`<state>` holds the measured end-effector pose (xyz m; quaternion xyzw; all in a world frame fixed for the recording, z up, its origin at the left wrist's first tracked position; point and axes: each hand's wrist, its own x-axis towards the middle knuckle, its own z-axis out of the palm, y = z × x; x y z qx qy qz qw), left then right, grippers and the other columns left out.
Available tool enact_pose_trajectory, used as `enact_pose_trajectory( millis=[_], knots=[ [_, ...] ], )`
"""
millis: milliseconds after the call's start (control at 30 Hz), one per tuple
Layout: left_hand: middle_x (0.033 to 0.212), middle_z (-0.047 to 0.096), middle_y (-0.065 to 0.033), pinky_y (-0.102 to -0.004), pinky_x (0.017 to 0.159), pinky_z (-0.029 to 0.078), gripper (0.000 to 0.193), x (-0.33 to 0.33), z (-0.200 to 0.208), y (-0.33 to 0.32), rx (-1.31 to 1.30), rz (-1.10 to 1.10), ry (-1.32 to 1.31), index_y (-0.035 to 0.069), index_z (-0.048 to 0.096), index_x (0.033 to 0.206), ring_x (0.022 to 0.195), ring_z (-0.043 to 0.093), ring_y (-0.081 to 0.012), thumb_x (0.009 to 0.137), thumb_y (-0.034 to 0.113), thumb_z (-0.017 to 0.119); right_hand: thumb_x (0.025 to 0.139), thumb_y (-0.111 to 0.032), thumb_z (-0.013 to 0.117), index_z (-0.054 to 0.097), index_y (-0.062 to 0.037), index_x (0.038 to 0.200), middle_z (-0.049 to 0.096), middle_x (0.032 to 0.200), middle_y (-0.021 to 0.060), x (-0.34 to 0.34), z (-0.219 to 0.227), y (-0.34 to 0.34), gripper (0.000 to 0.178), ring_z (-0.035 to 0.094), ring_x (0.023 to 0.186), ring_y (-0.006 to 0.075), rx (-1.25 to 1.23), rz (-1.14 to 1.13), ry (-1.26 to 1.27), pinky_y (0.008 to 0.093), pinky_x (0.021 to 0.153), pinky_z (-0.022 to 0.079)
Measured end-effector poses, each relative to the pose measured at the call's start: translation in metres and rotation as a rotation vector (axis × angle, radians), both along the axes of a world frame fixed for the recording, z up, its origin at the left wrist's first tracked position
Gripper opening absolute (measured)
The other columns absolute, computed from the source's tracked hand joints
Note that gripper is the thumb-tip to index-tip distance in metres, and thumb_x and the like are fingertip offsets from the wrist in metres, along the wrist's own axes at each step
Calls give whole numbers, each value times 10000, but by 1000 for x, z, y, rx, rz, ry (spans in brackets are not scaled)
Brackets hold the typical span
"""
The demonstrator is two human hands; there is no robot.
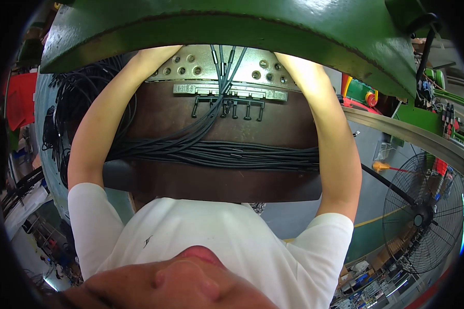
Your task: Plugging black cable connectors into a testing fixture at a factory workstation.
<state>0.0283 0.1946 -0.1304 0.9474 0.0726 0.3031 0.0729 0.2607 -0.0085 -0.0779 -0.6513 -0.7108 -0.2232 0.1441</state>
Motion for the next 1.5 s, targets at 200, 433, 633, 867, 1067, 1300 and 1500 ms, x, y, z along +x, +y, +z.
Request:
enact_pose_trajectory(
  millis=[200, 433, 633, 867, 1067, 1300, 1500],
  knots=[
    [1058, 597, -179, -349, 830, 453, 273, 14, 89, -58, -300, 365, 645, 25, 602, 1057, 986, 553, -247, 926, 240, 498, 778, -306, 712, 674, -59, 936, 652, 740, 110, -22, 18, -5, 295, 609, 652, 255, -47, -207, 354, 361, 629, 487],
    [1257, 570, -134, -339, 919, 466, 364, -166, 140, -130, -1075, -286, 589, 29, 582, 1197, 1092, 592, -274, 887, 221, 575, 985, -149, 411, 563, 15, 1124, 601, 1151, 176, -80, 37, -245, 263, 576, 1066, 290, 363, -302, 696, 394, 943, 436],
    [1125, 601, -181, -439, 900, 425, 307, -269, 19, -247, -676, 329, 948, 33, 607, 1116, 1054, 553, -354, 870, 209, 550, 817, -172, 656, 571, -4, 1096, 598, 1079, 162, -156, -71, -341, 338, 569, 988, 295, -86, -711, 696, 395, 860, 434],
    [1131, 580, -185, -436, 920, 400, 297, -277, -17, -242, -824, 413, 652, 37, 593, 1120, 1060, 528, -353, 859, 175, 556, 803, -133, 649, 596, -18, 1045, 614, 1015, 156, -166, -116, -356, 274, 577, 944, 307, -182, -649, 792, 405, 831, 442],
    [1110, 597, -184, -426, 889, 433, 284, -288, -31, -240, -666, 367, 504, 31, 609, 1104, 1029, 548, -358, 835, 118, 582, 783, -91, 633, 612, -15, 924, 616, 875, 136, -167, -122, -336, 160, 579, 818, 315, -86, -704, 882, 417, 707, 455],
    [1058, 621, -170, -425, 846, 459, 265, -285, -40, -237, -465, 342, 496, 27, 626, 1067, 980, 577, -353, 813, 95, 601, 802, -61, 595, 602, 3, 897, 619, 848, 139, -170, -119, -335, 114, 579, 802, 315, -35, -687, 918, 398, 687, 456],
    [1055, 612, -181, -440, 843, 448, 262, -284, -38, -235, -380, 335, 493, 16, 620, 1060, 971, 566, -370, 820, 119, 597, 789, -20, 572, 607, 8, 933, 631, 851, 130, -163, -125, -347, 151, 601, 831, 303, -78, -663, 787, 384, 733, 467]
  ],
)
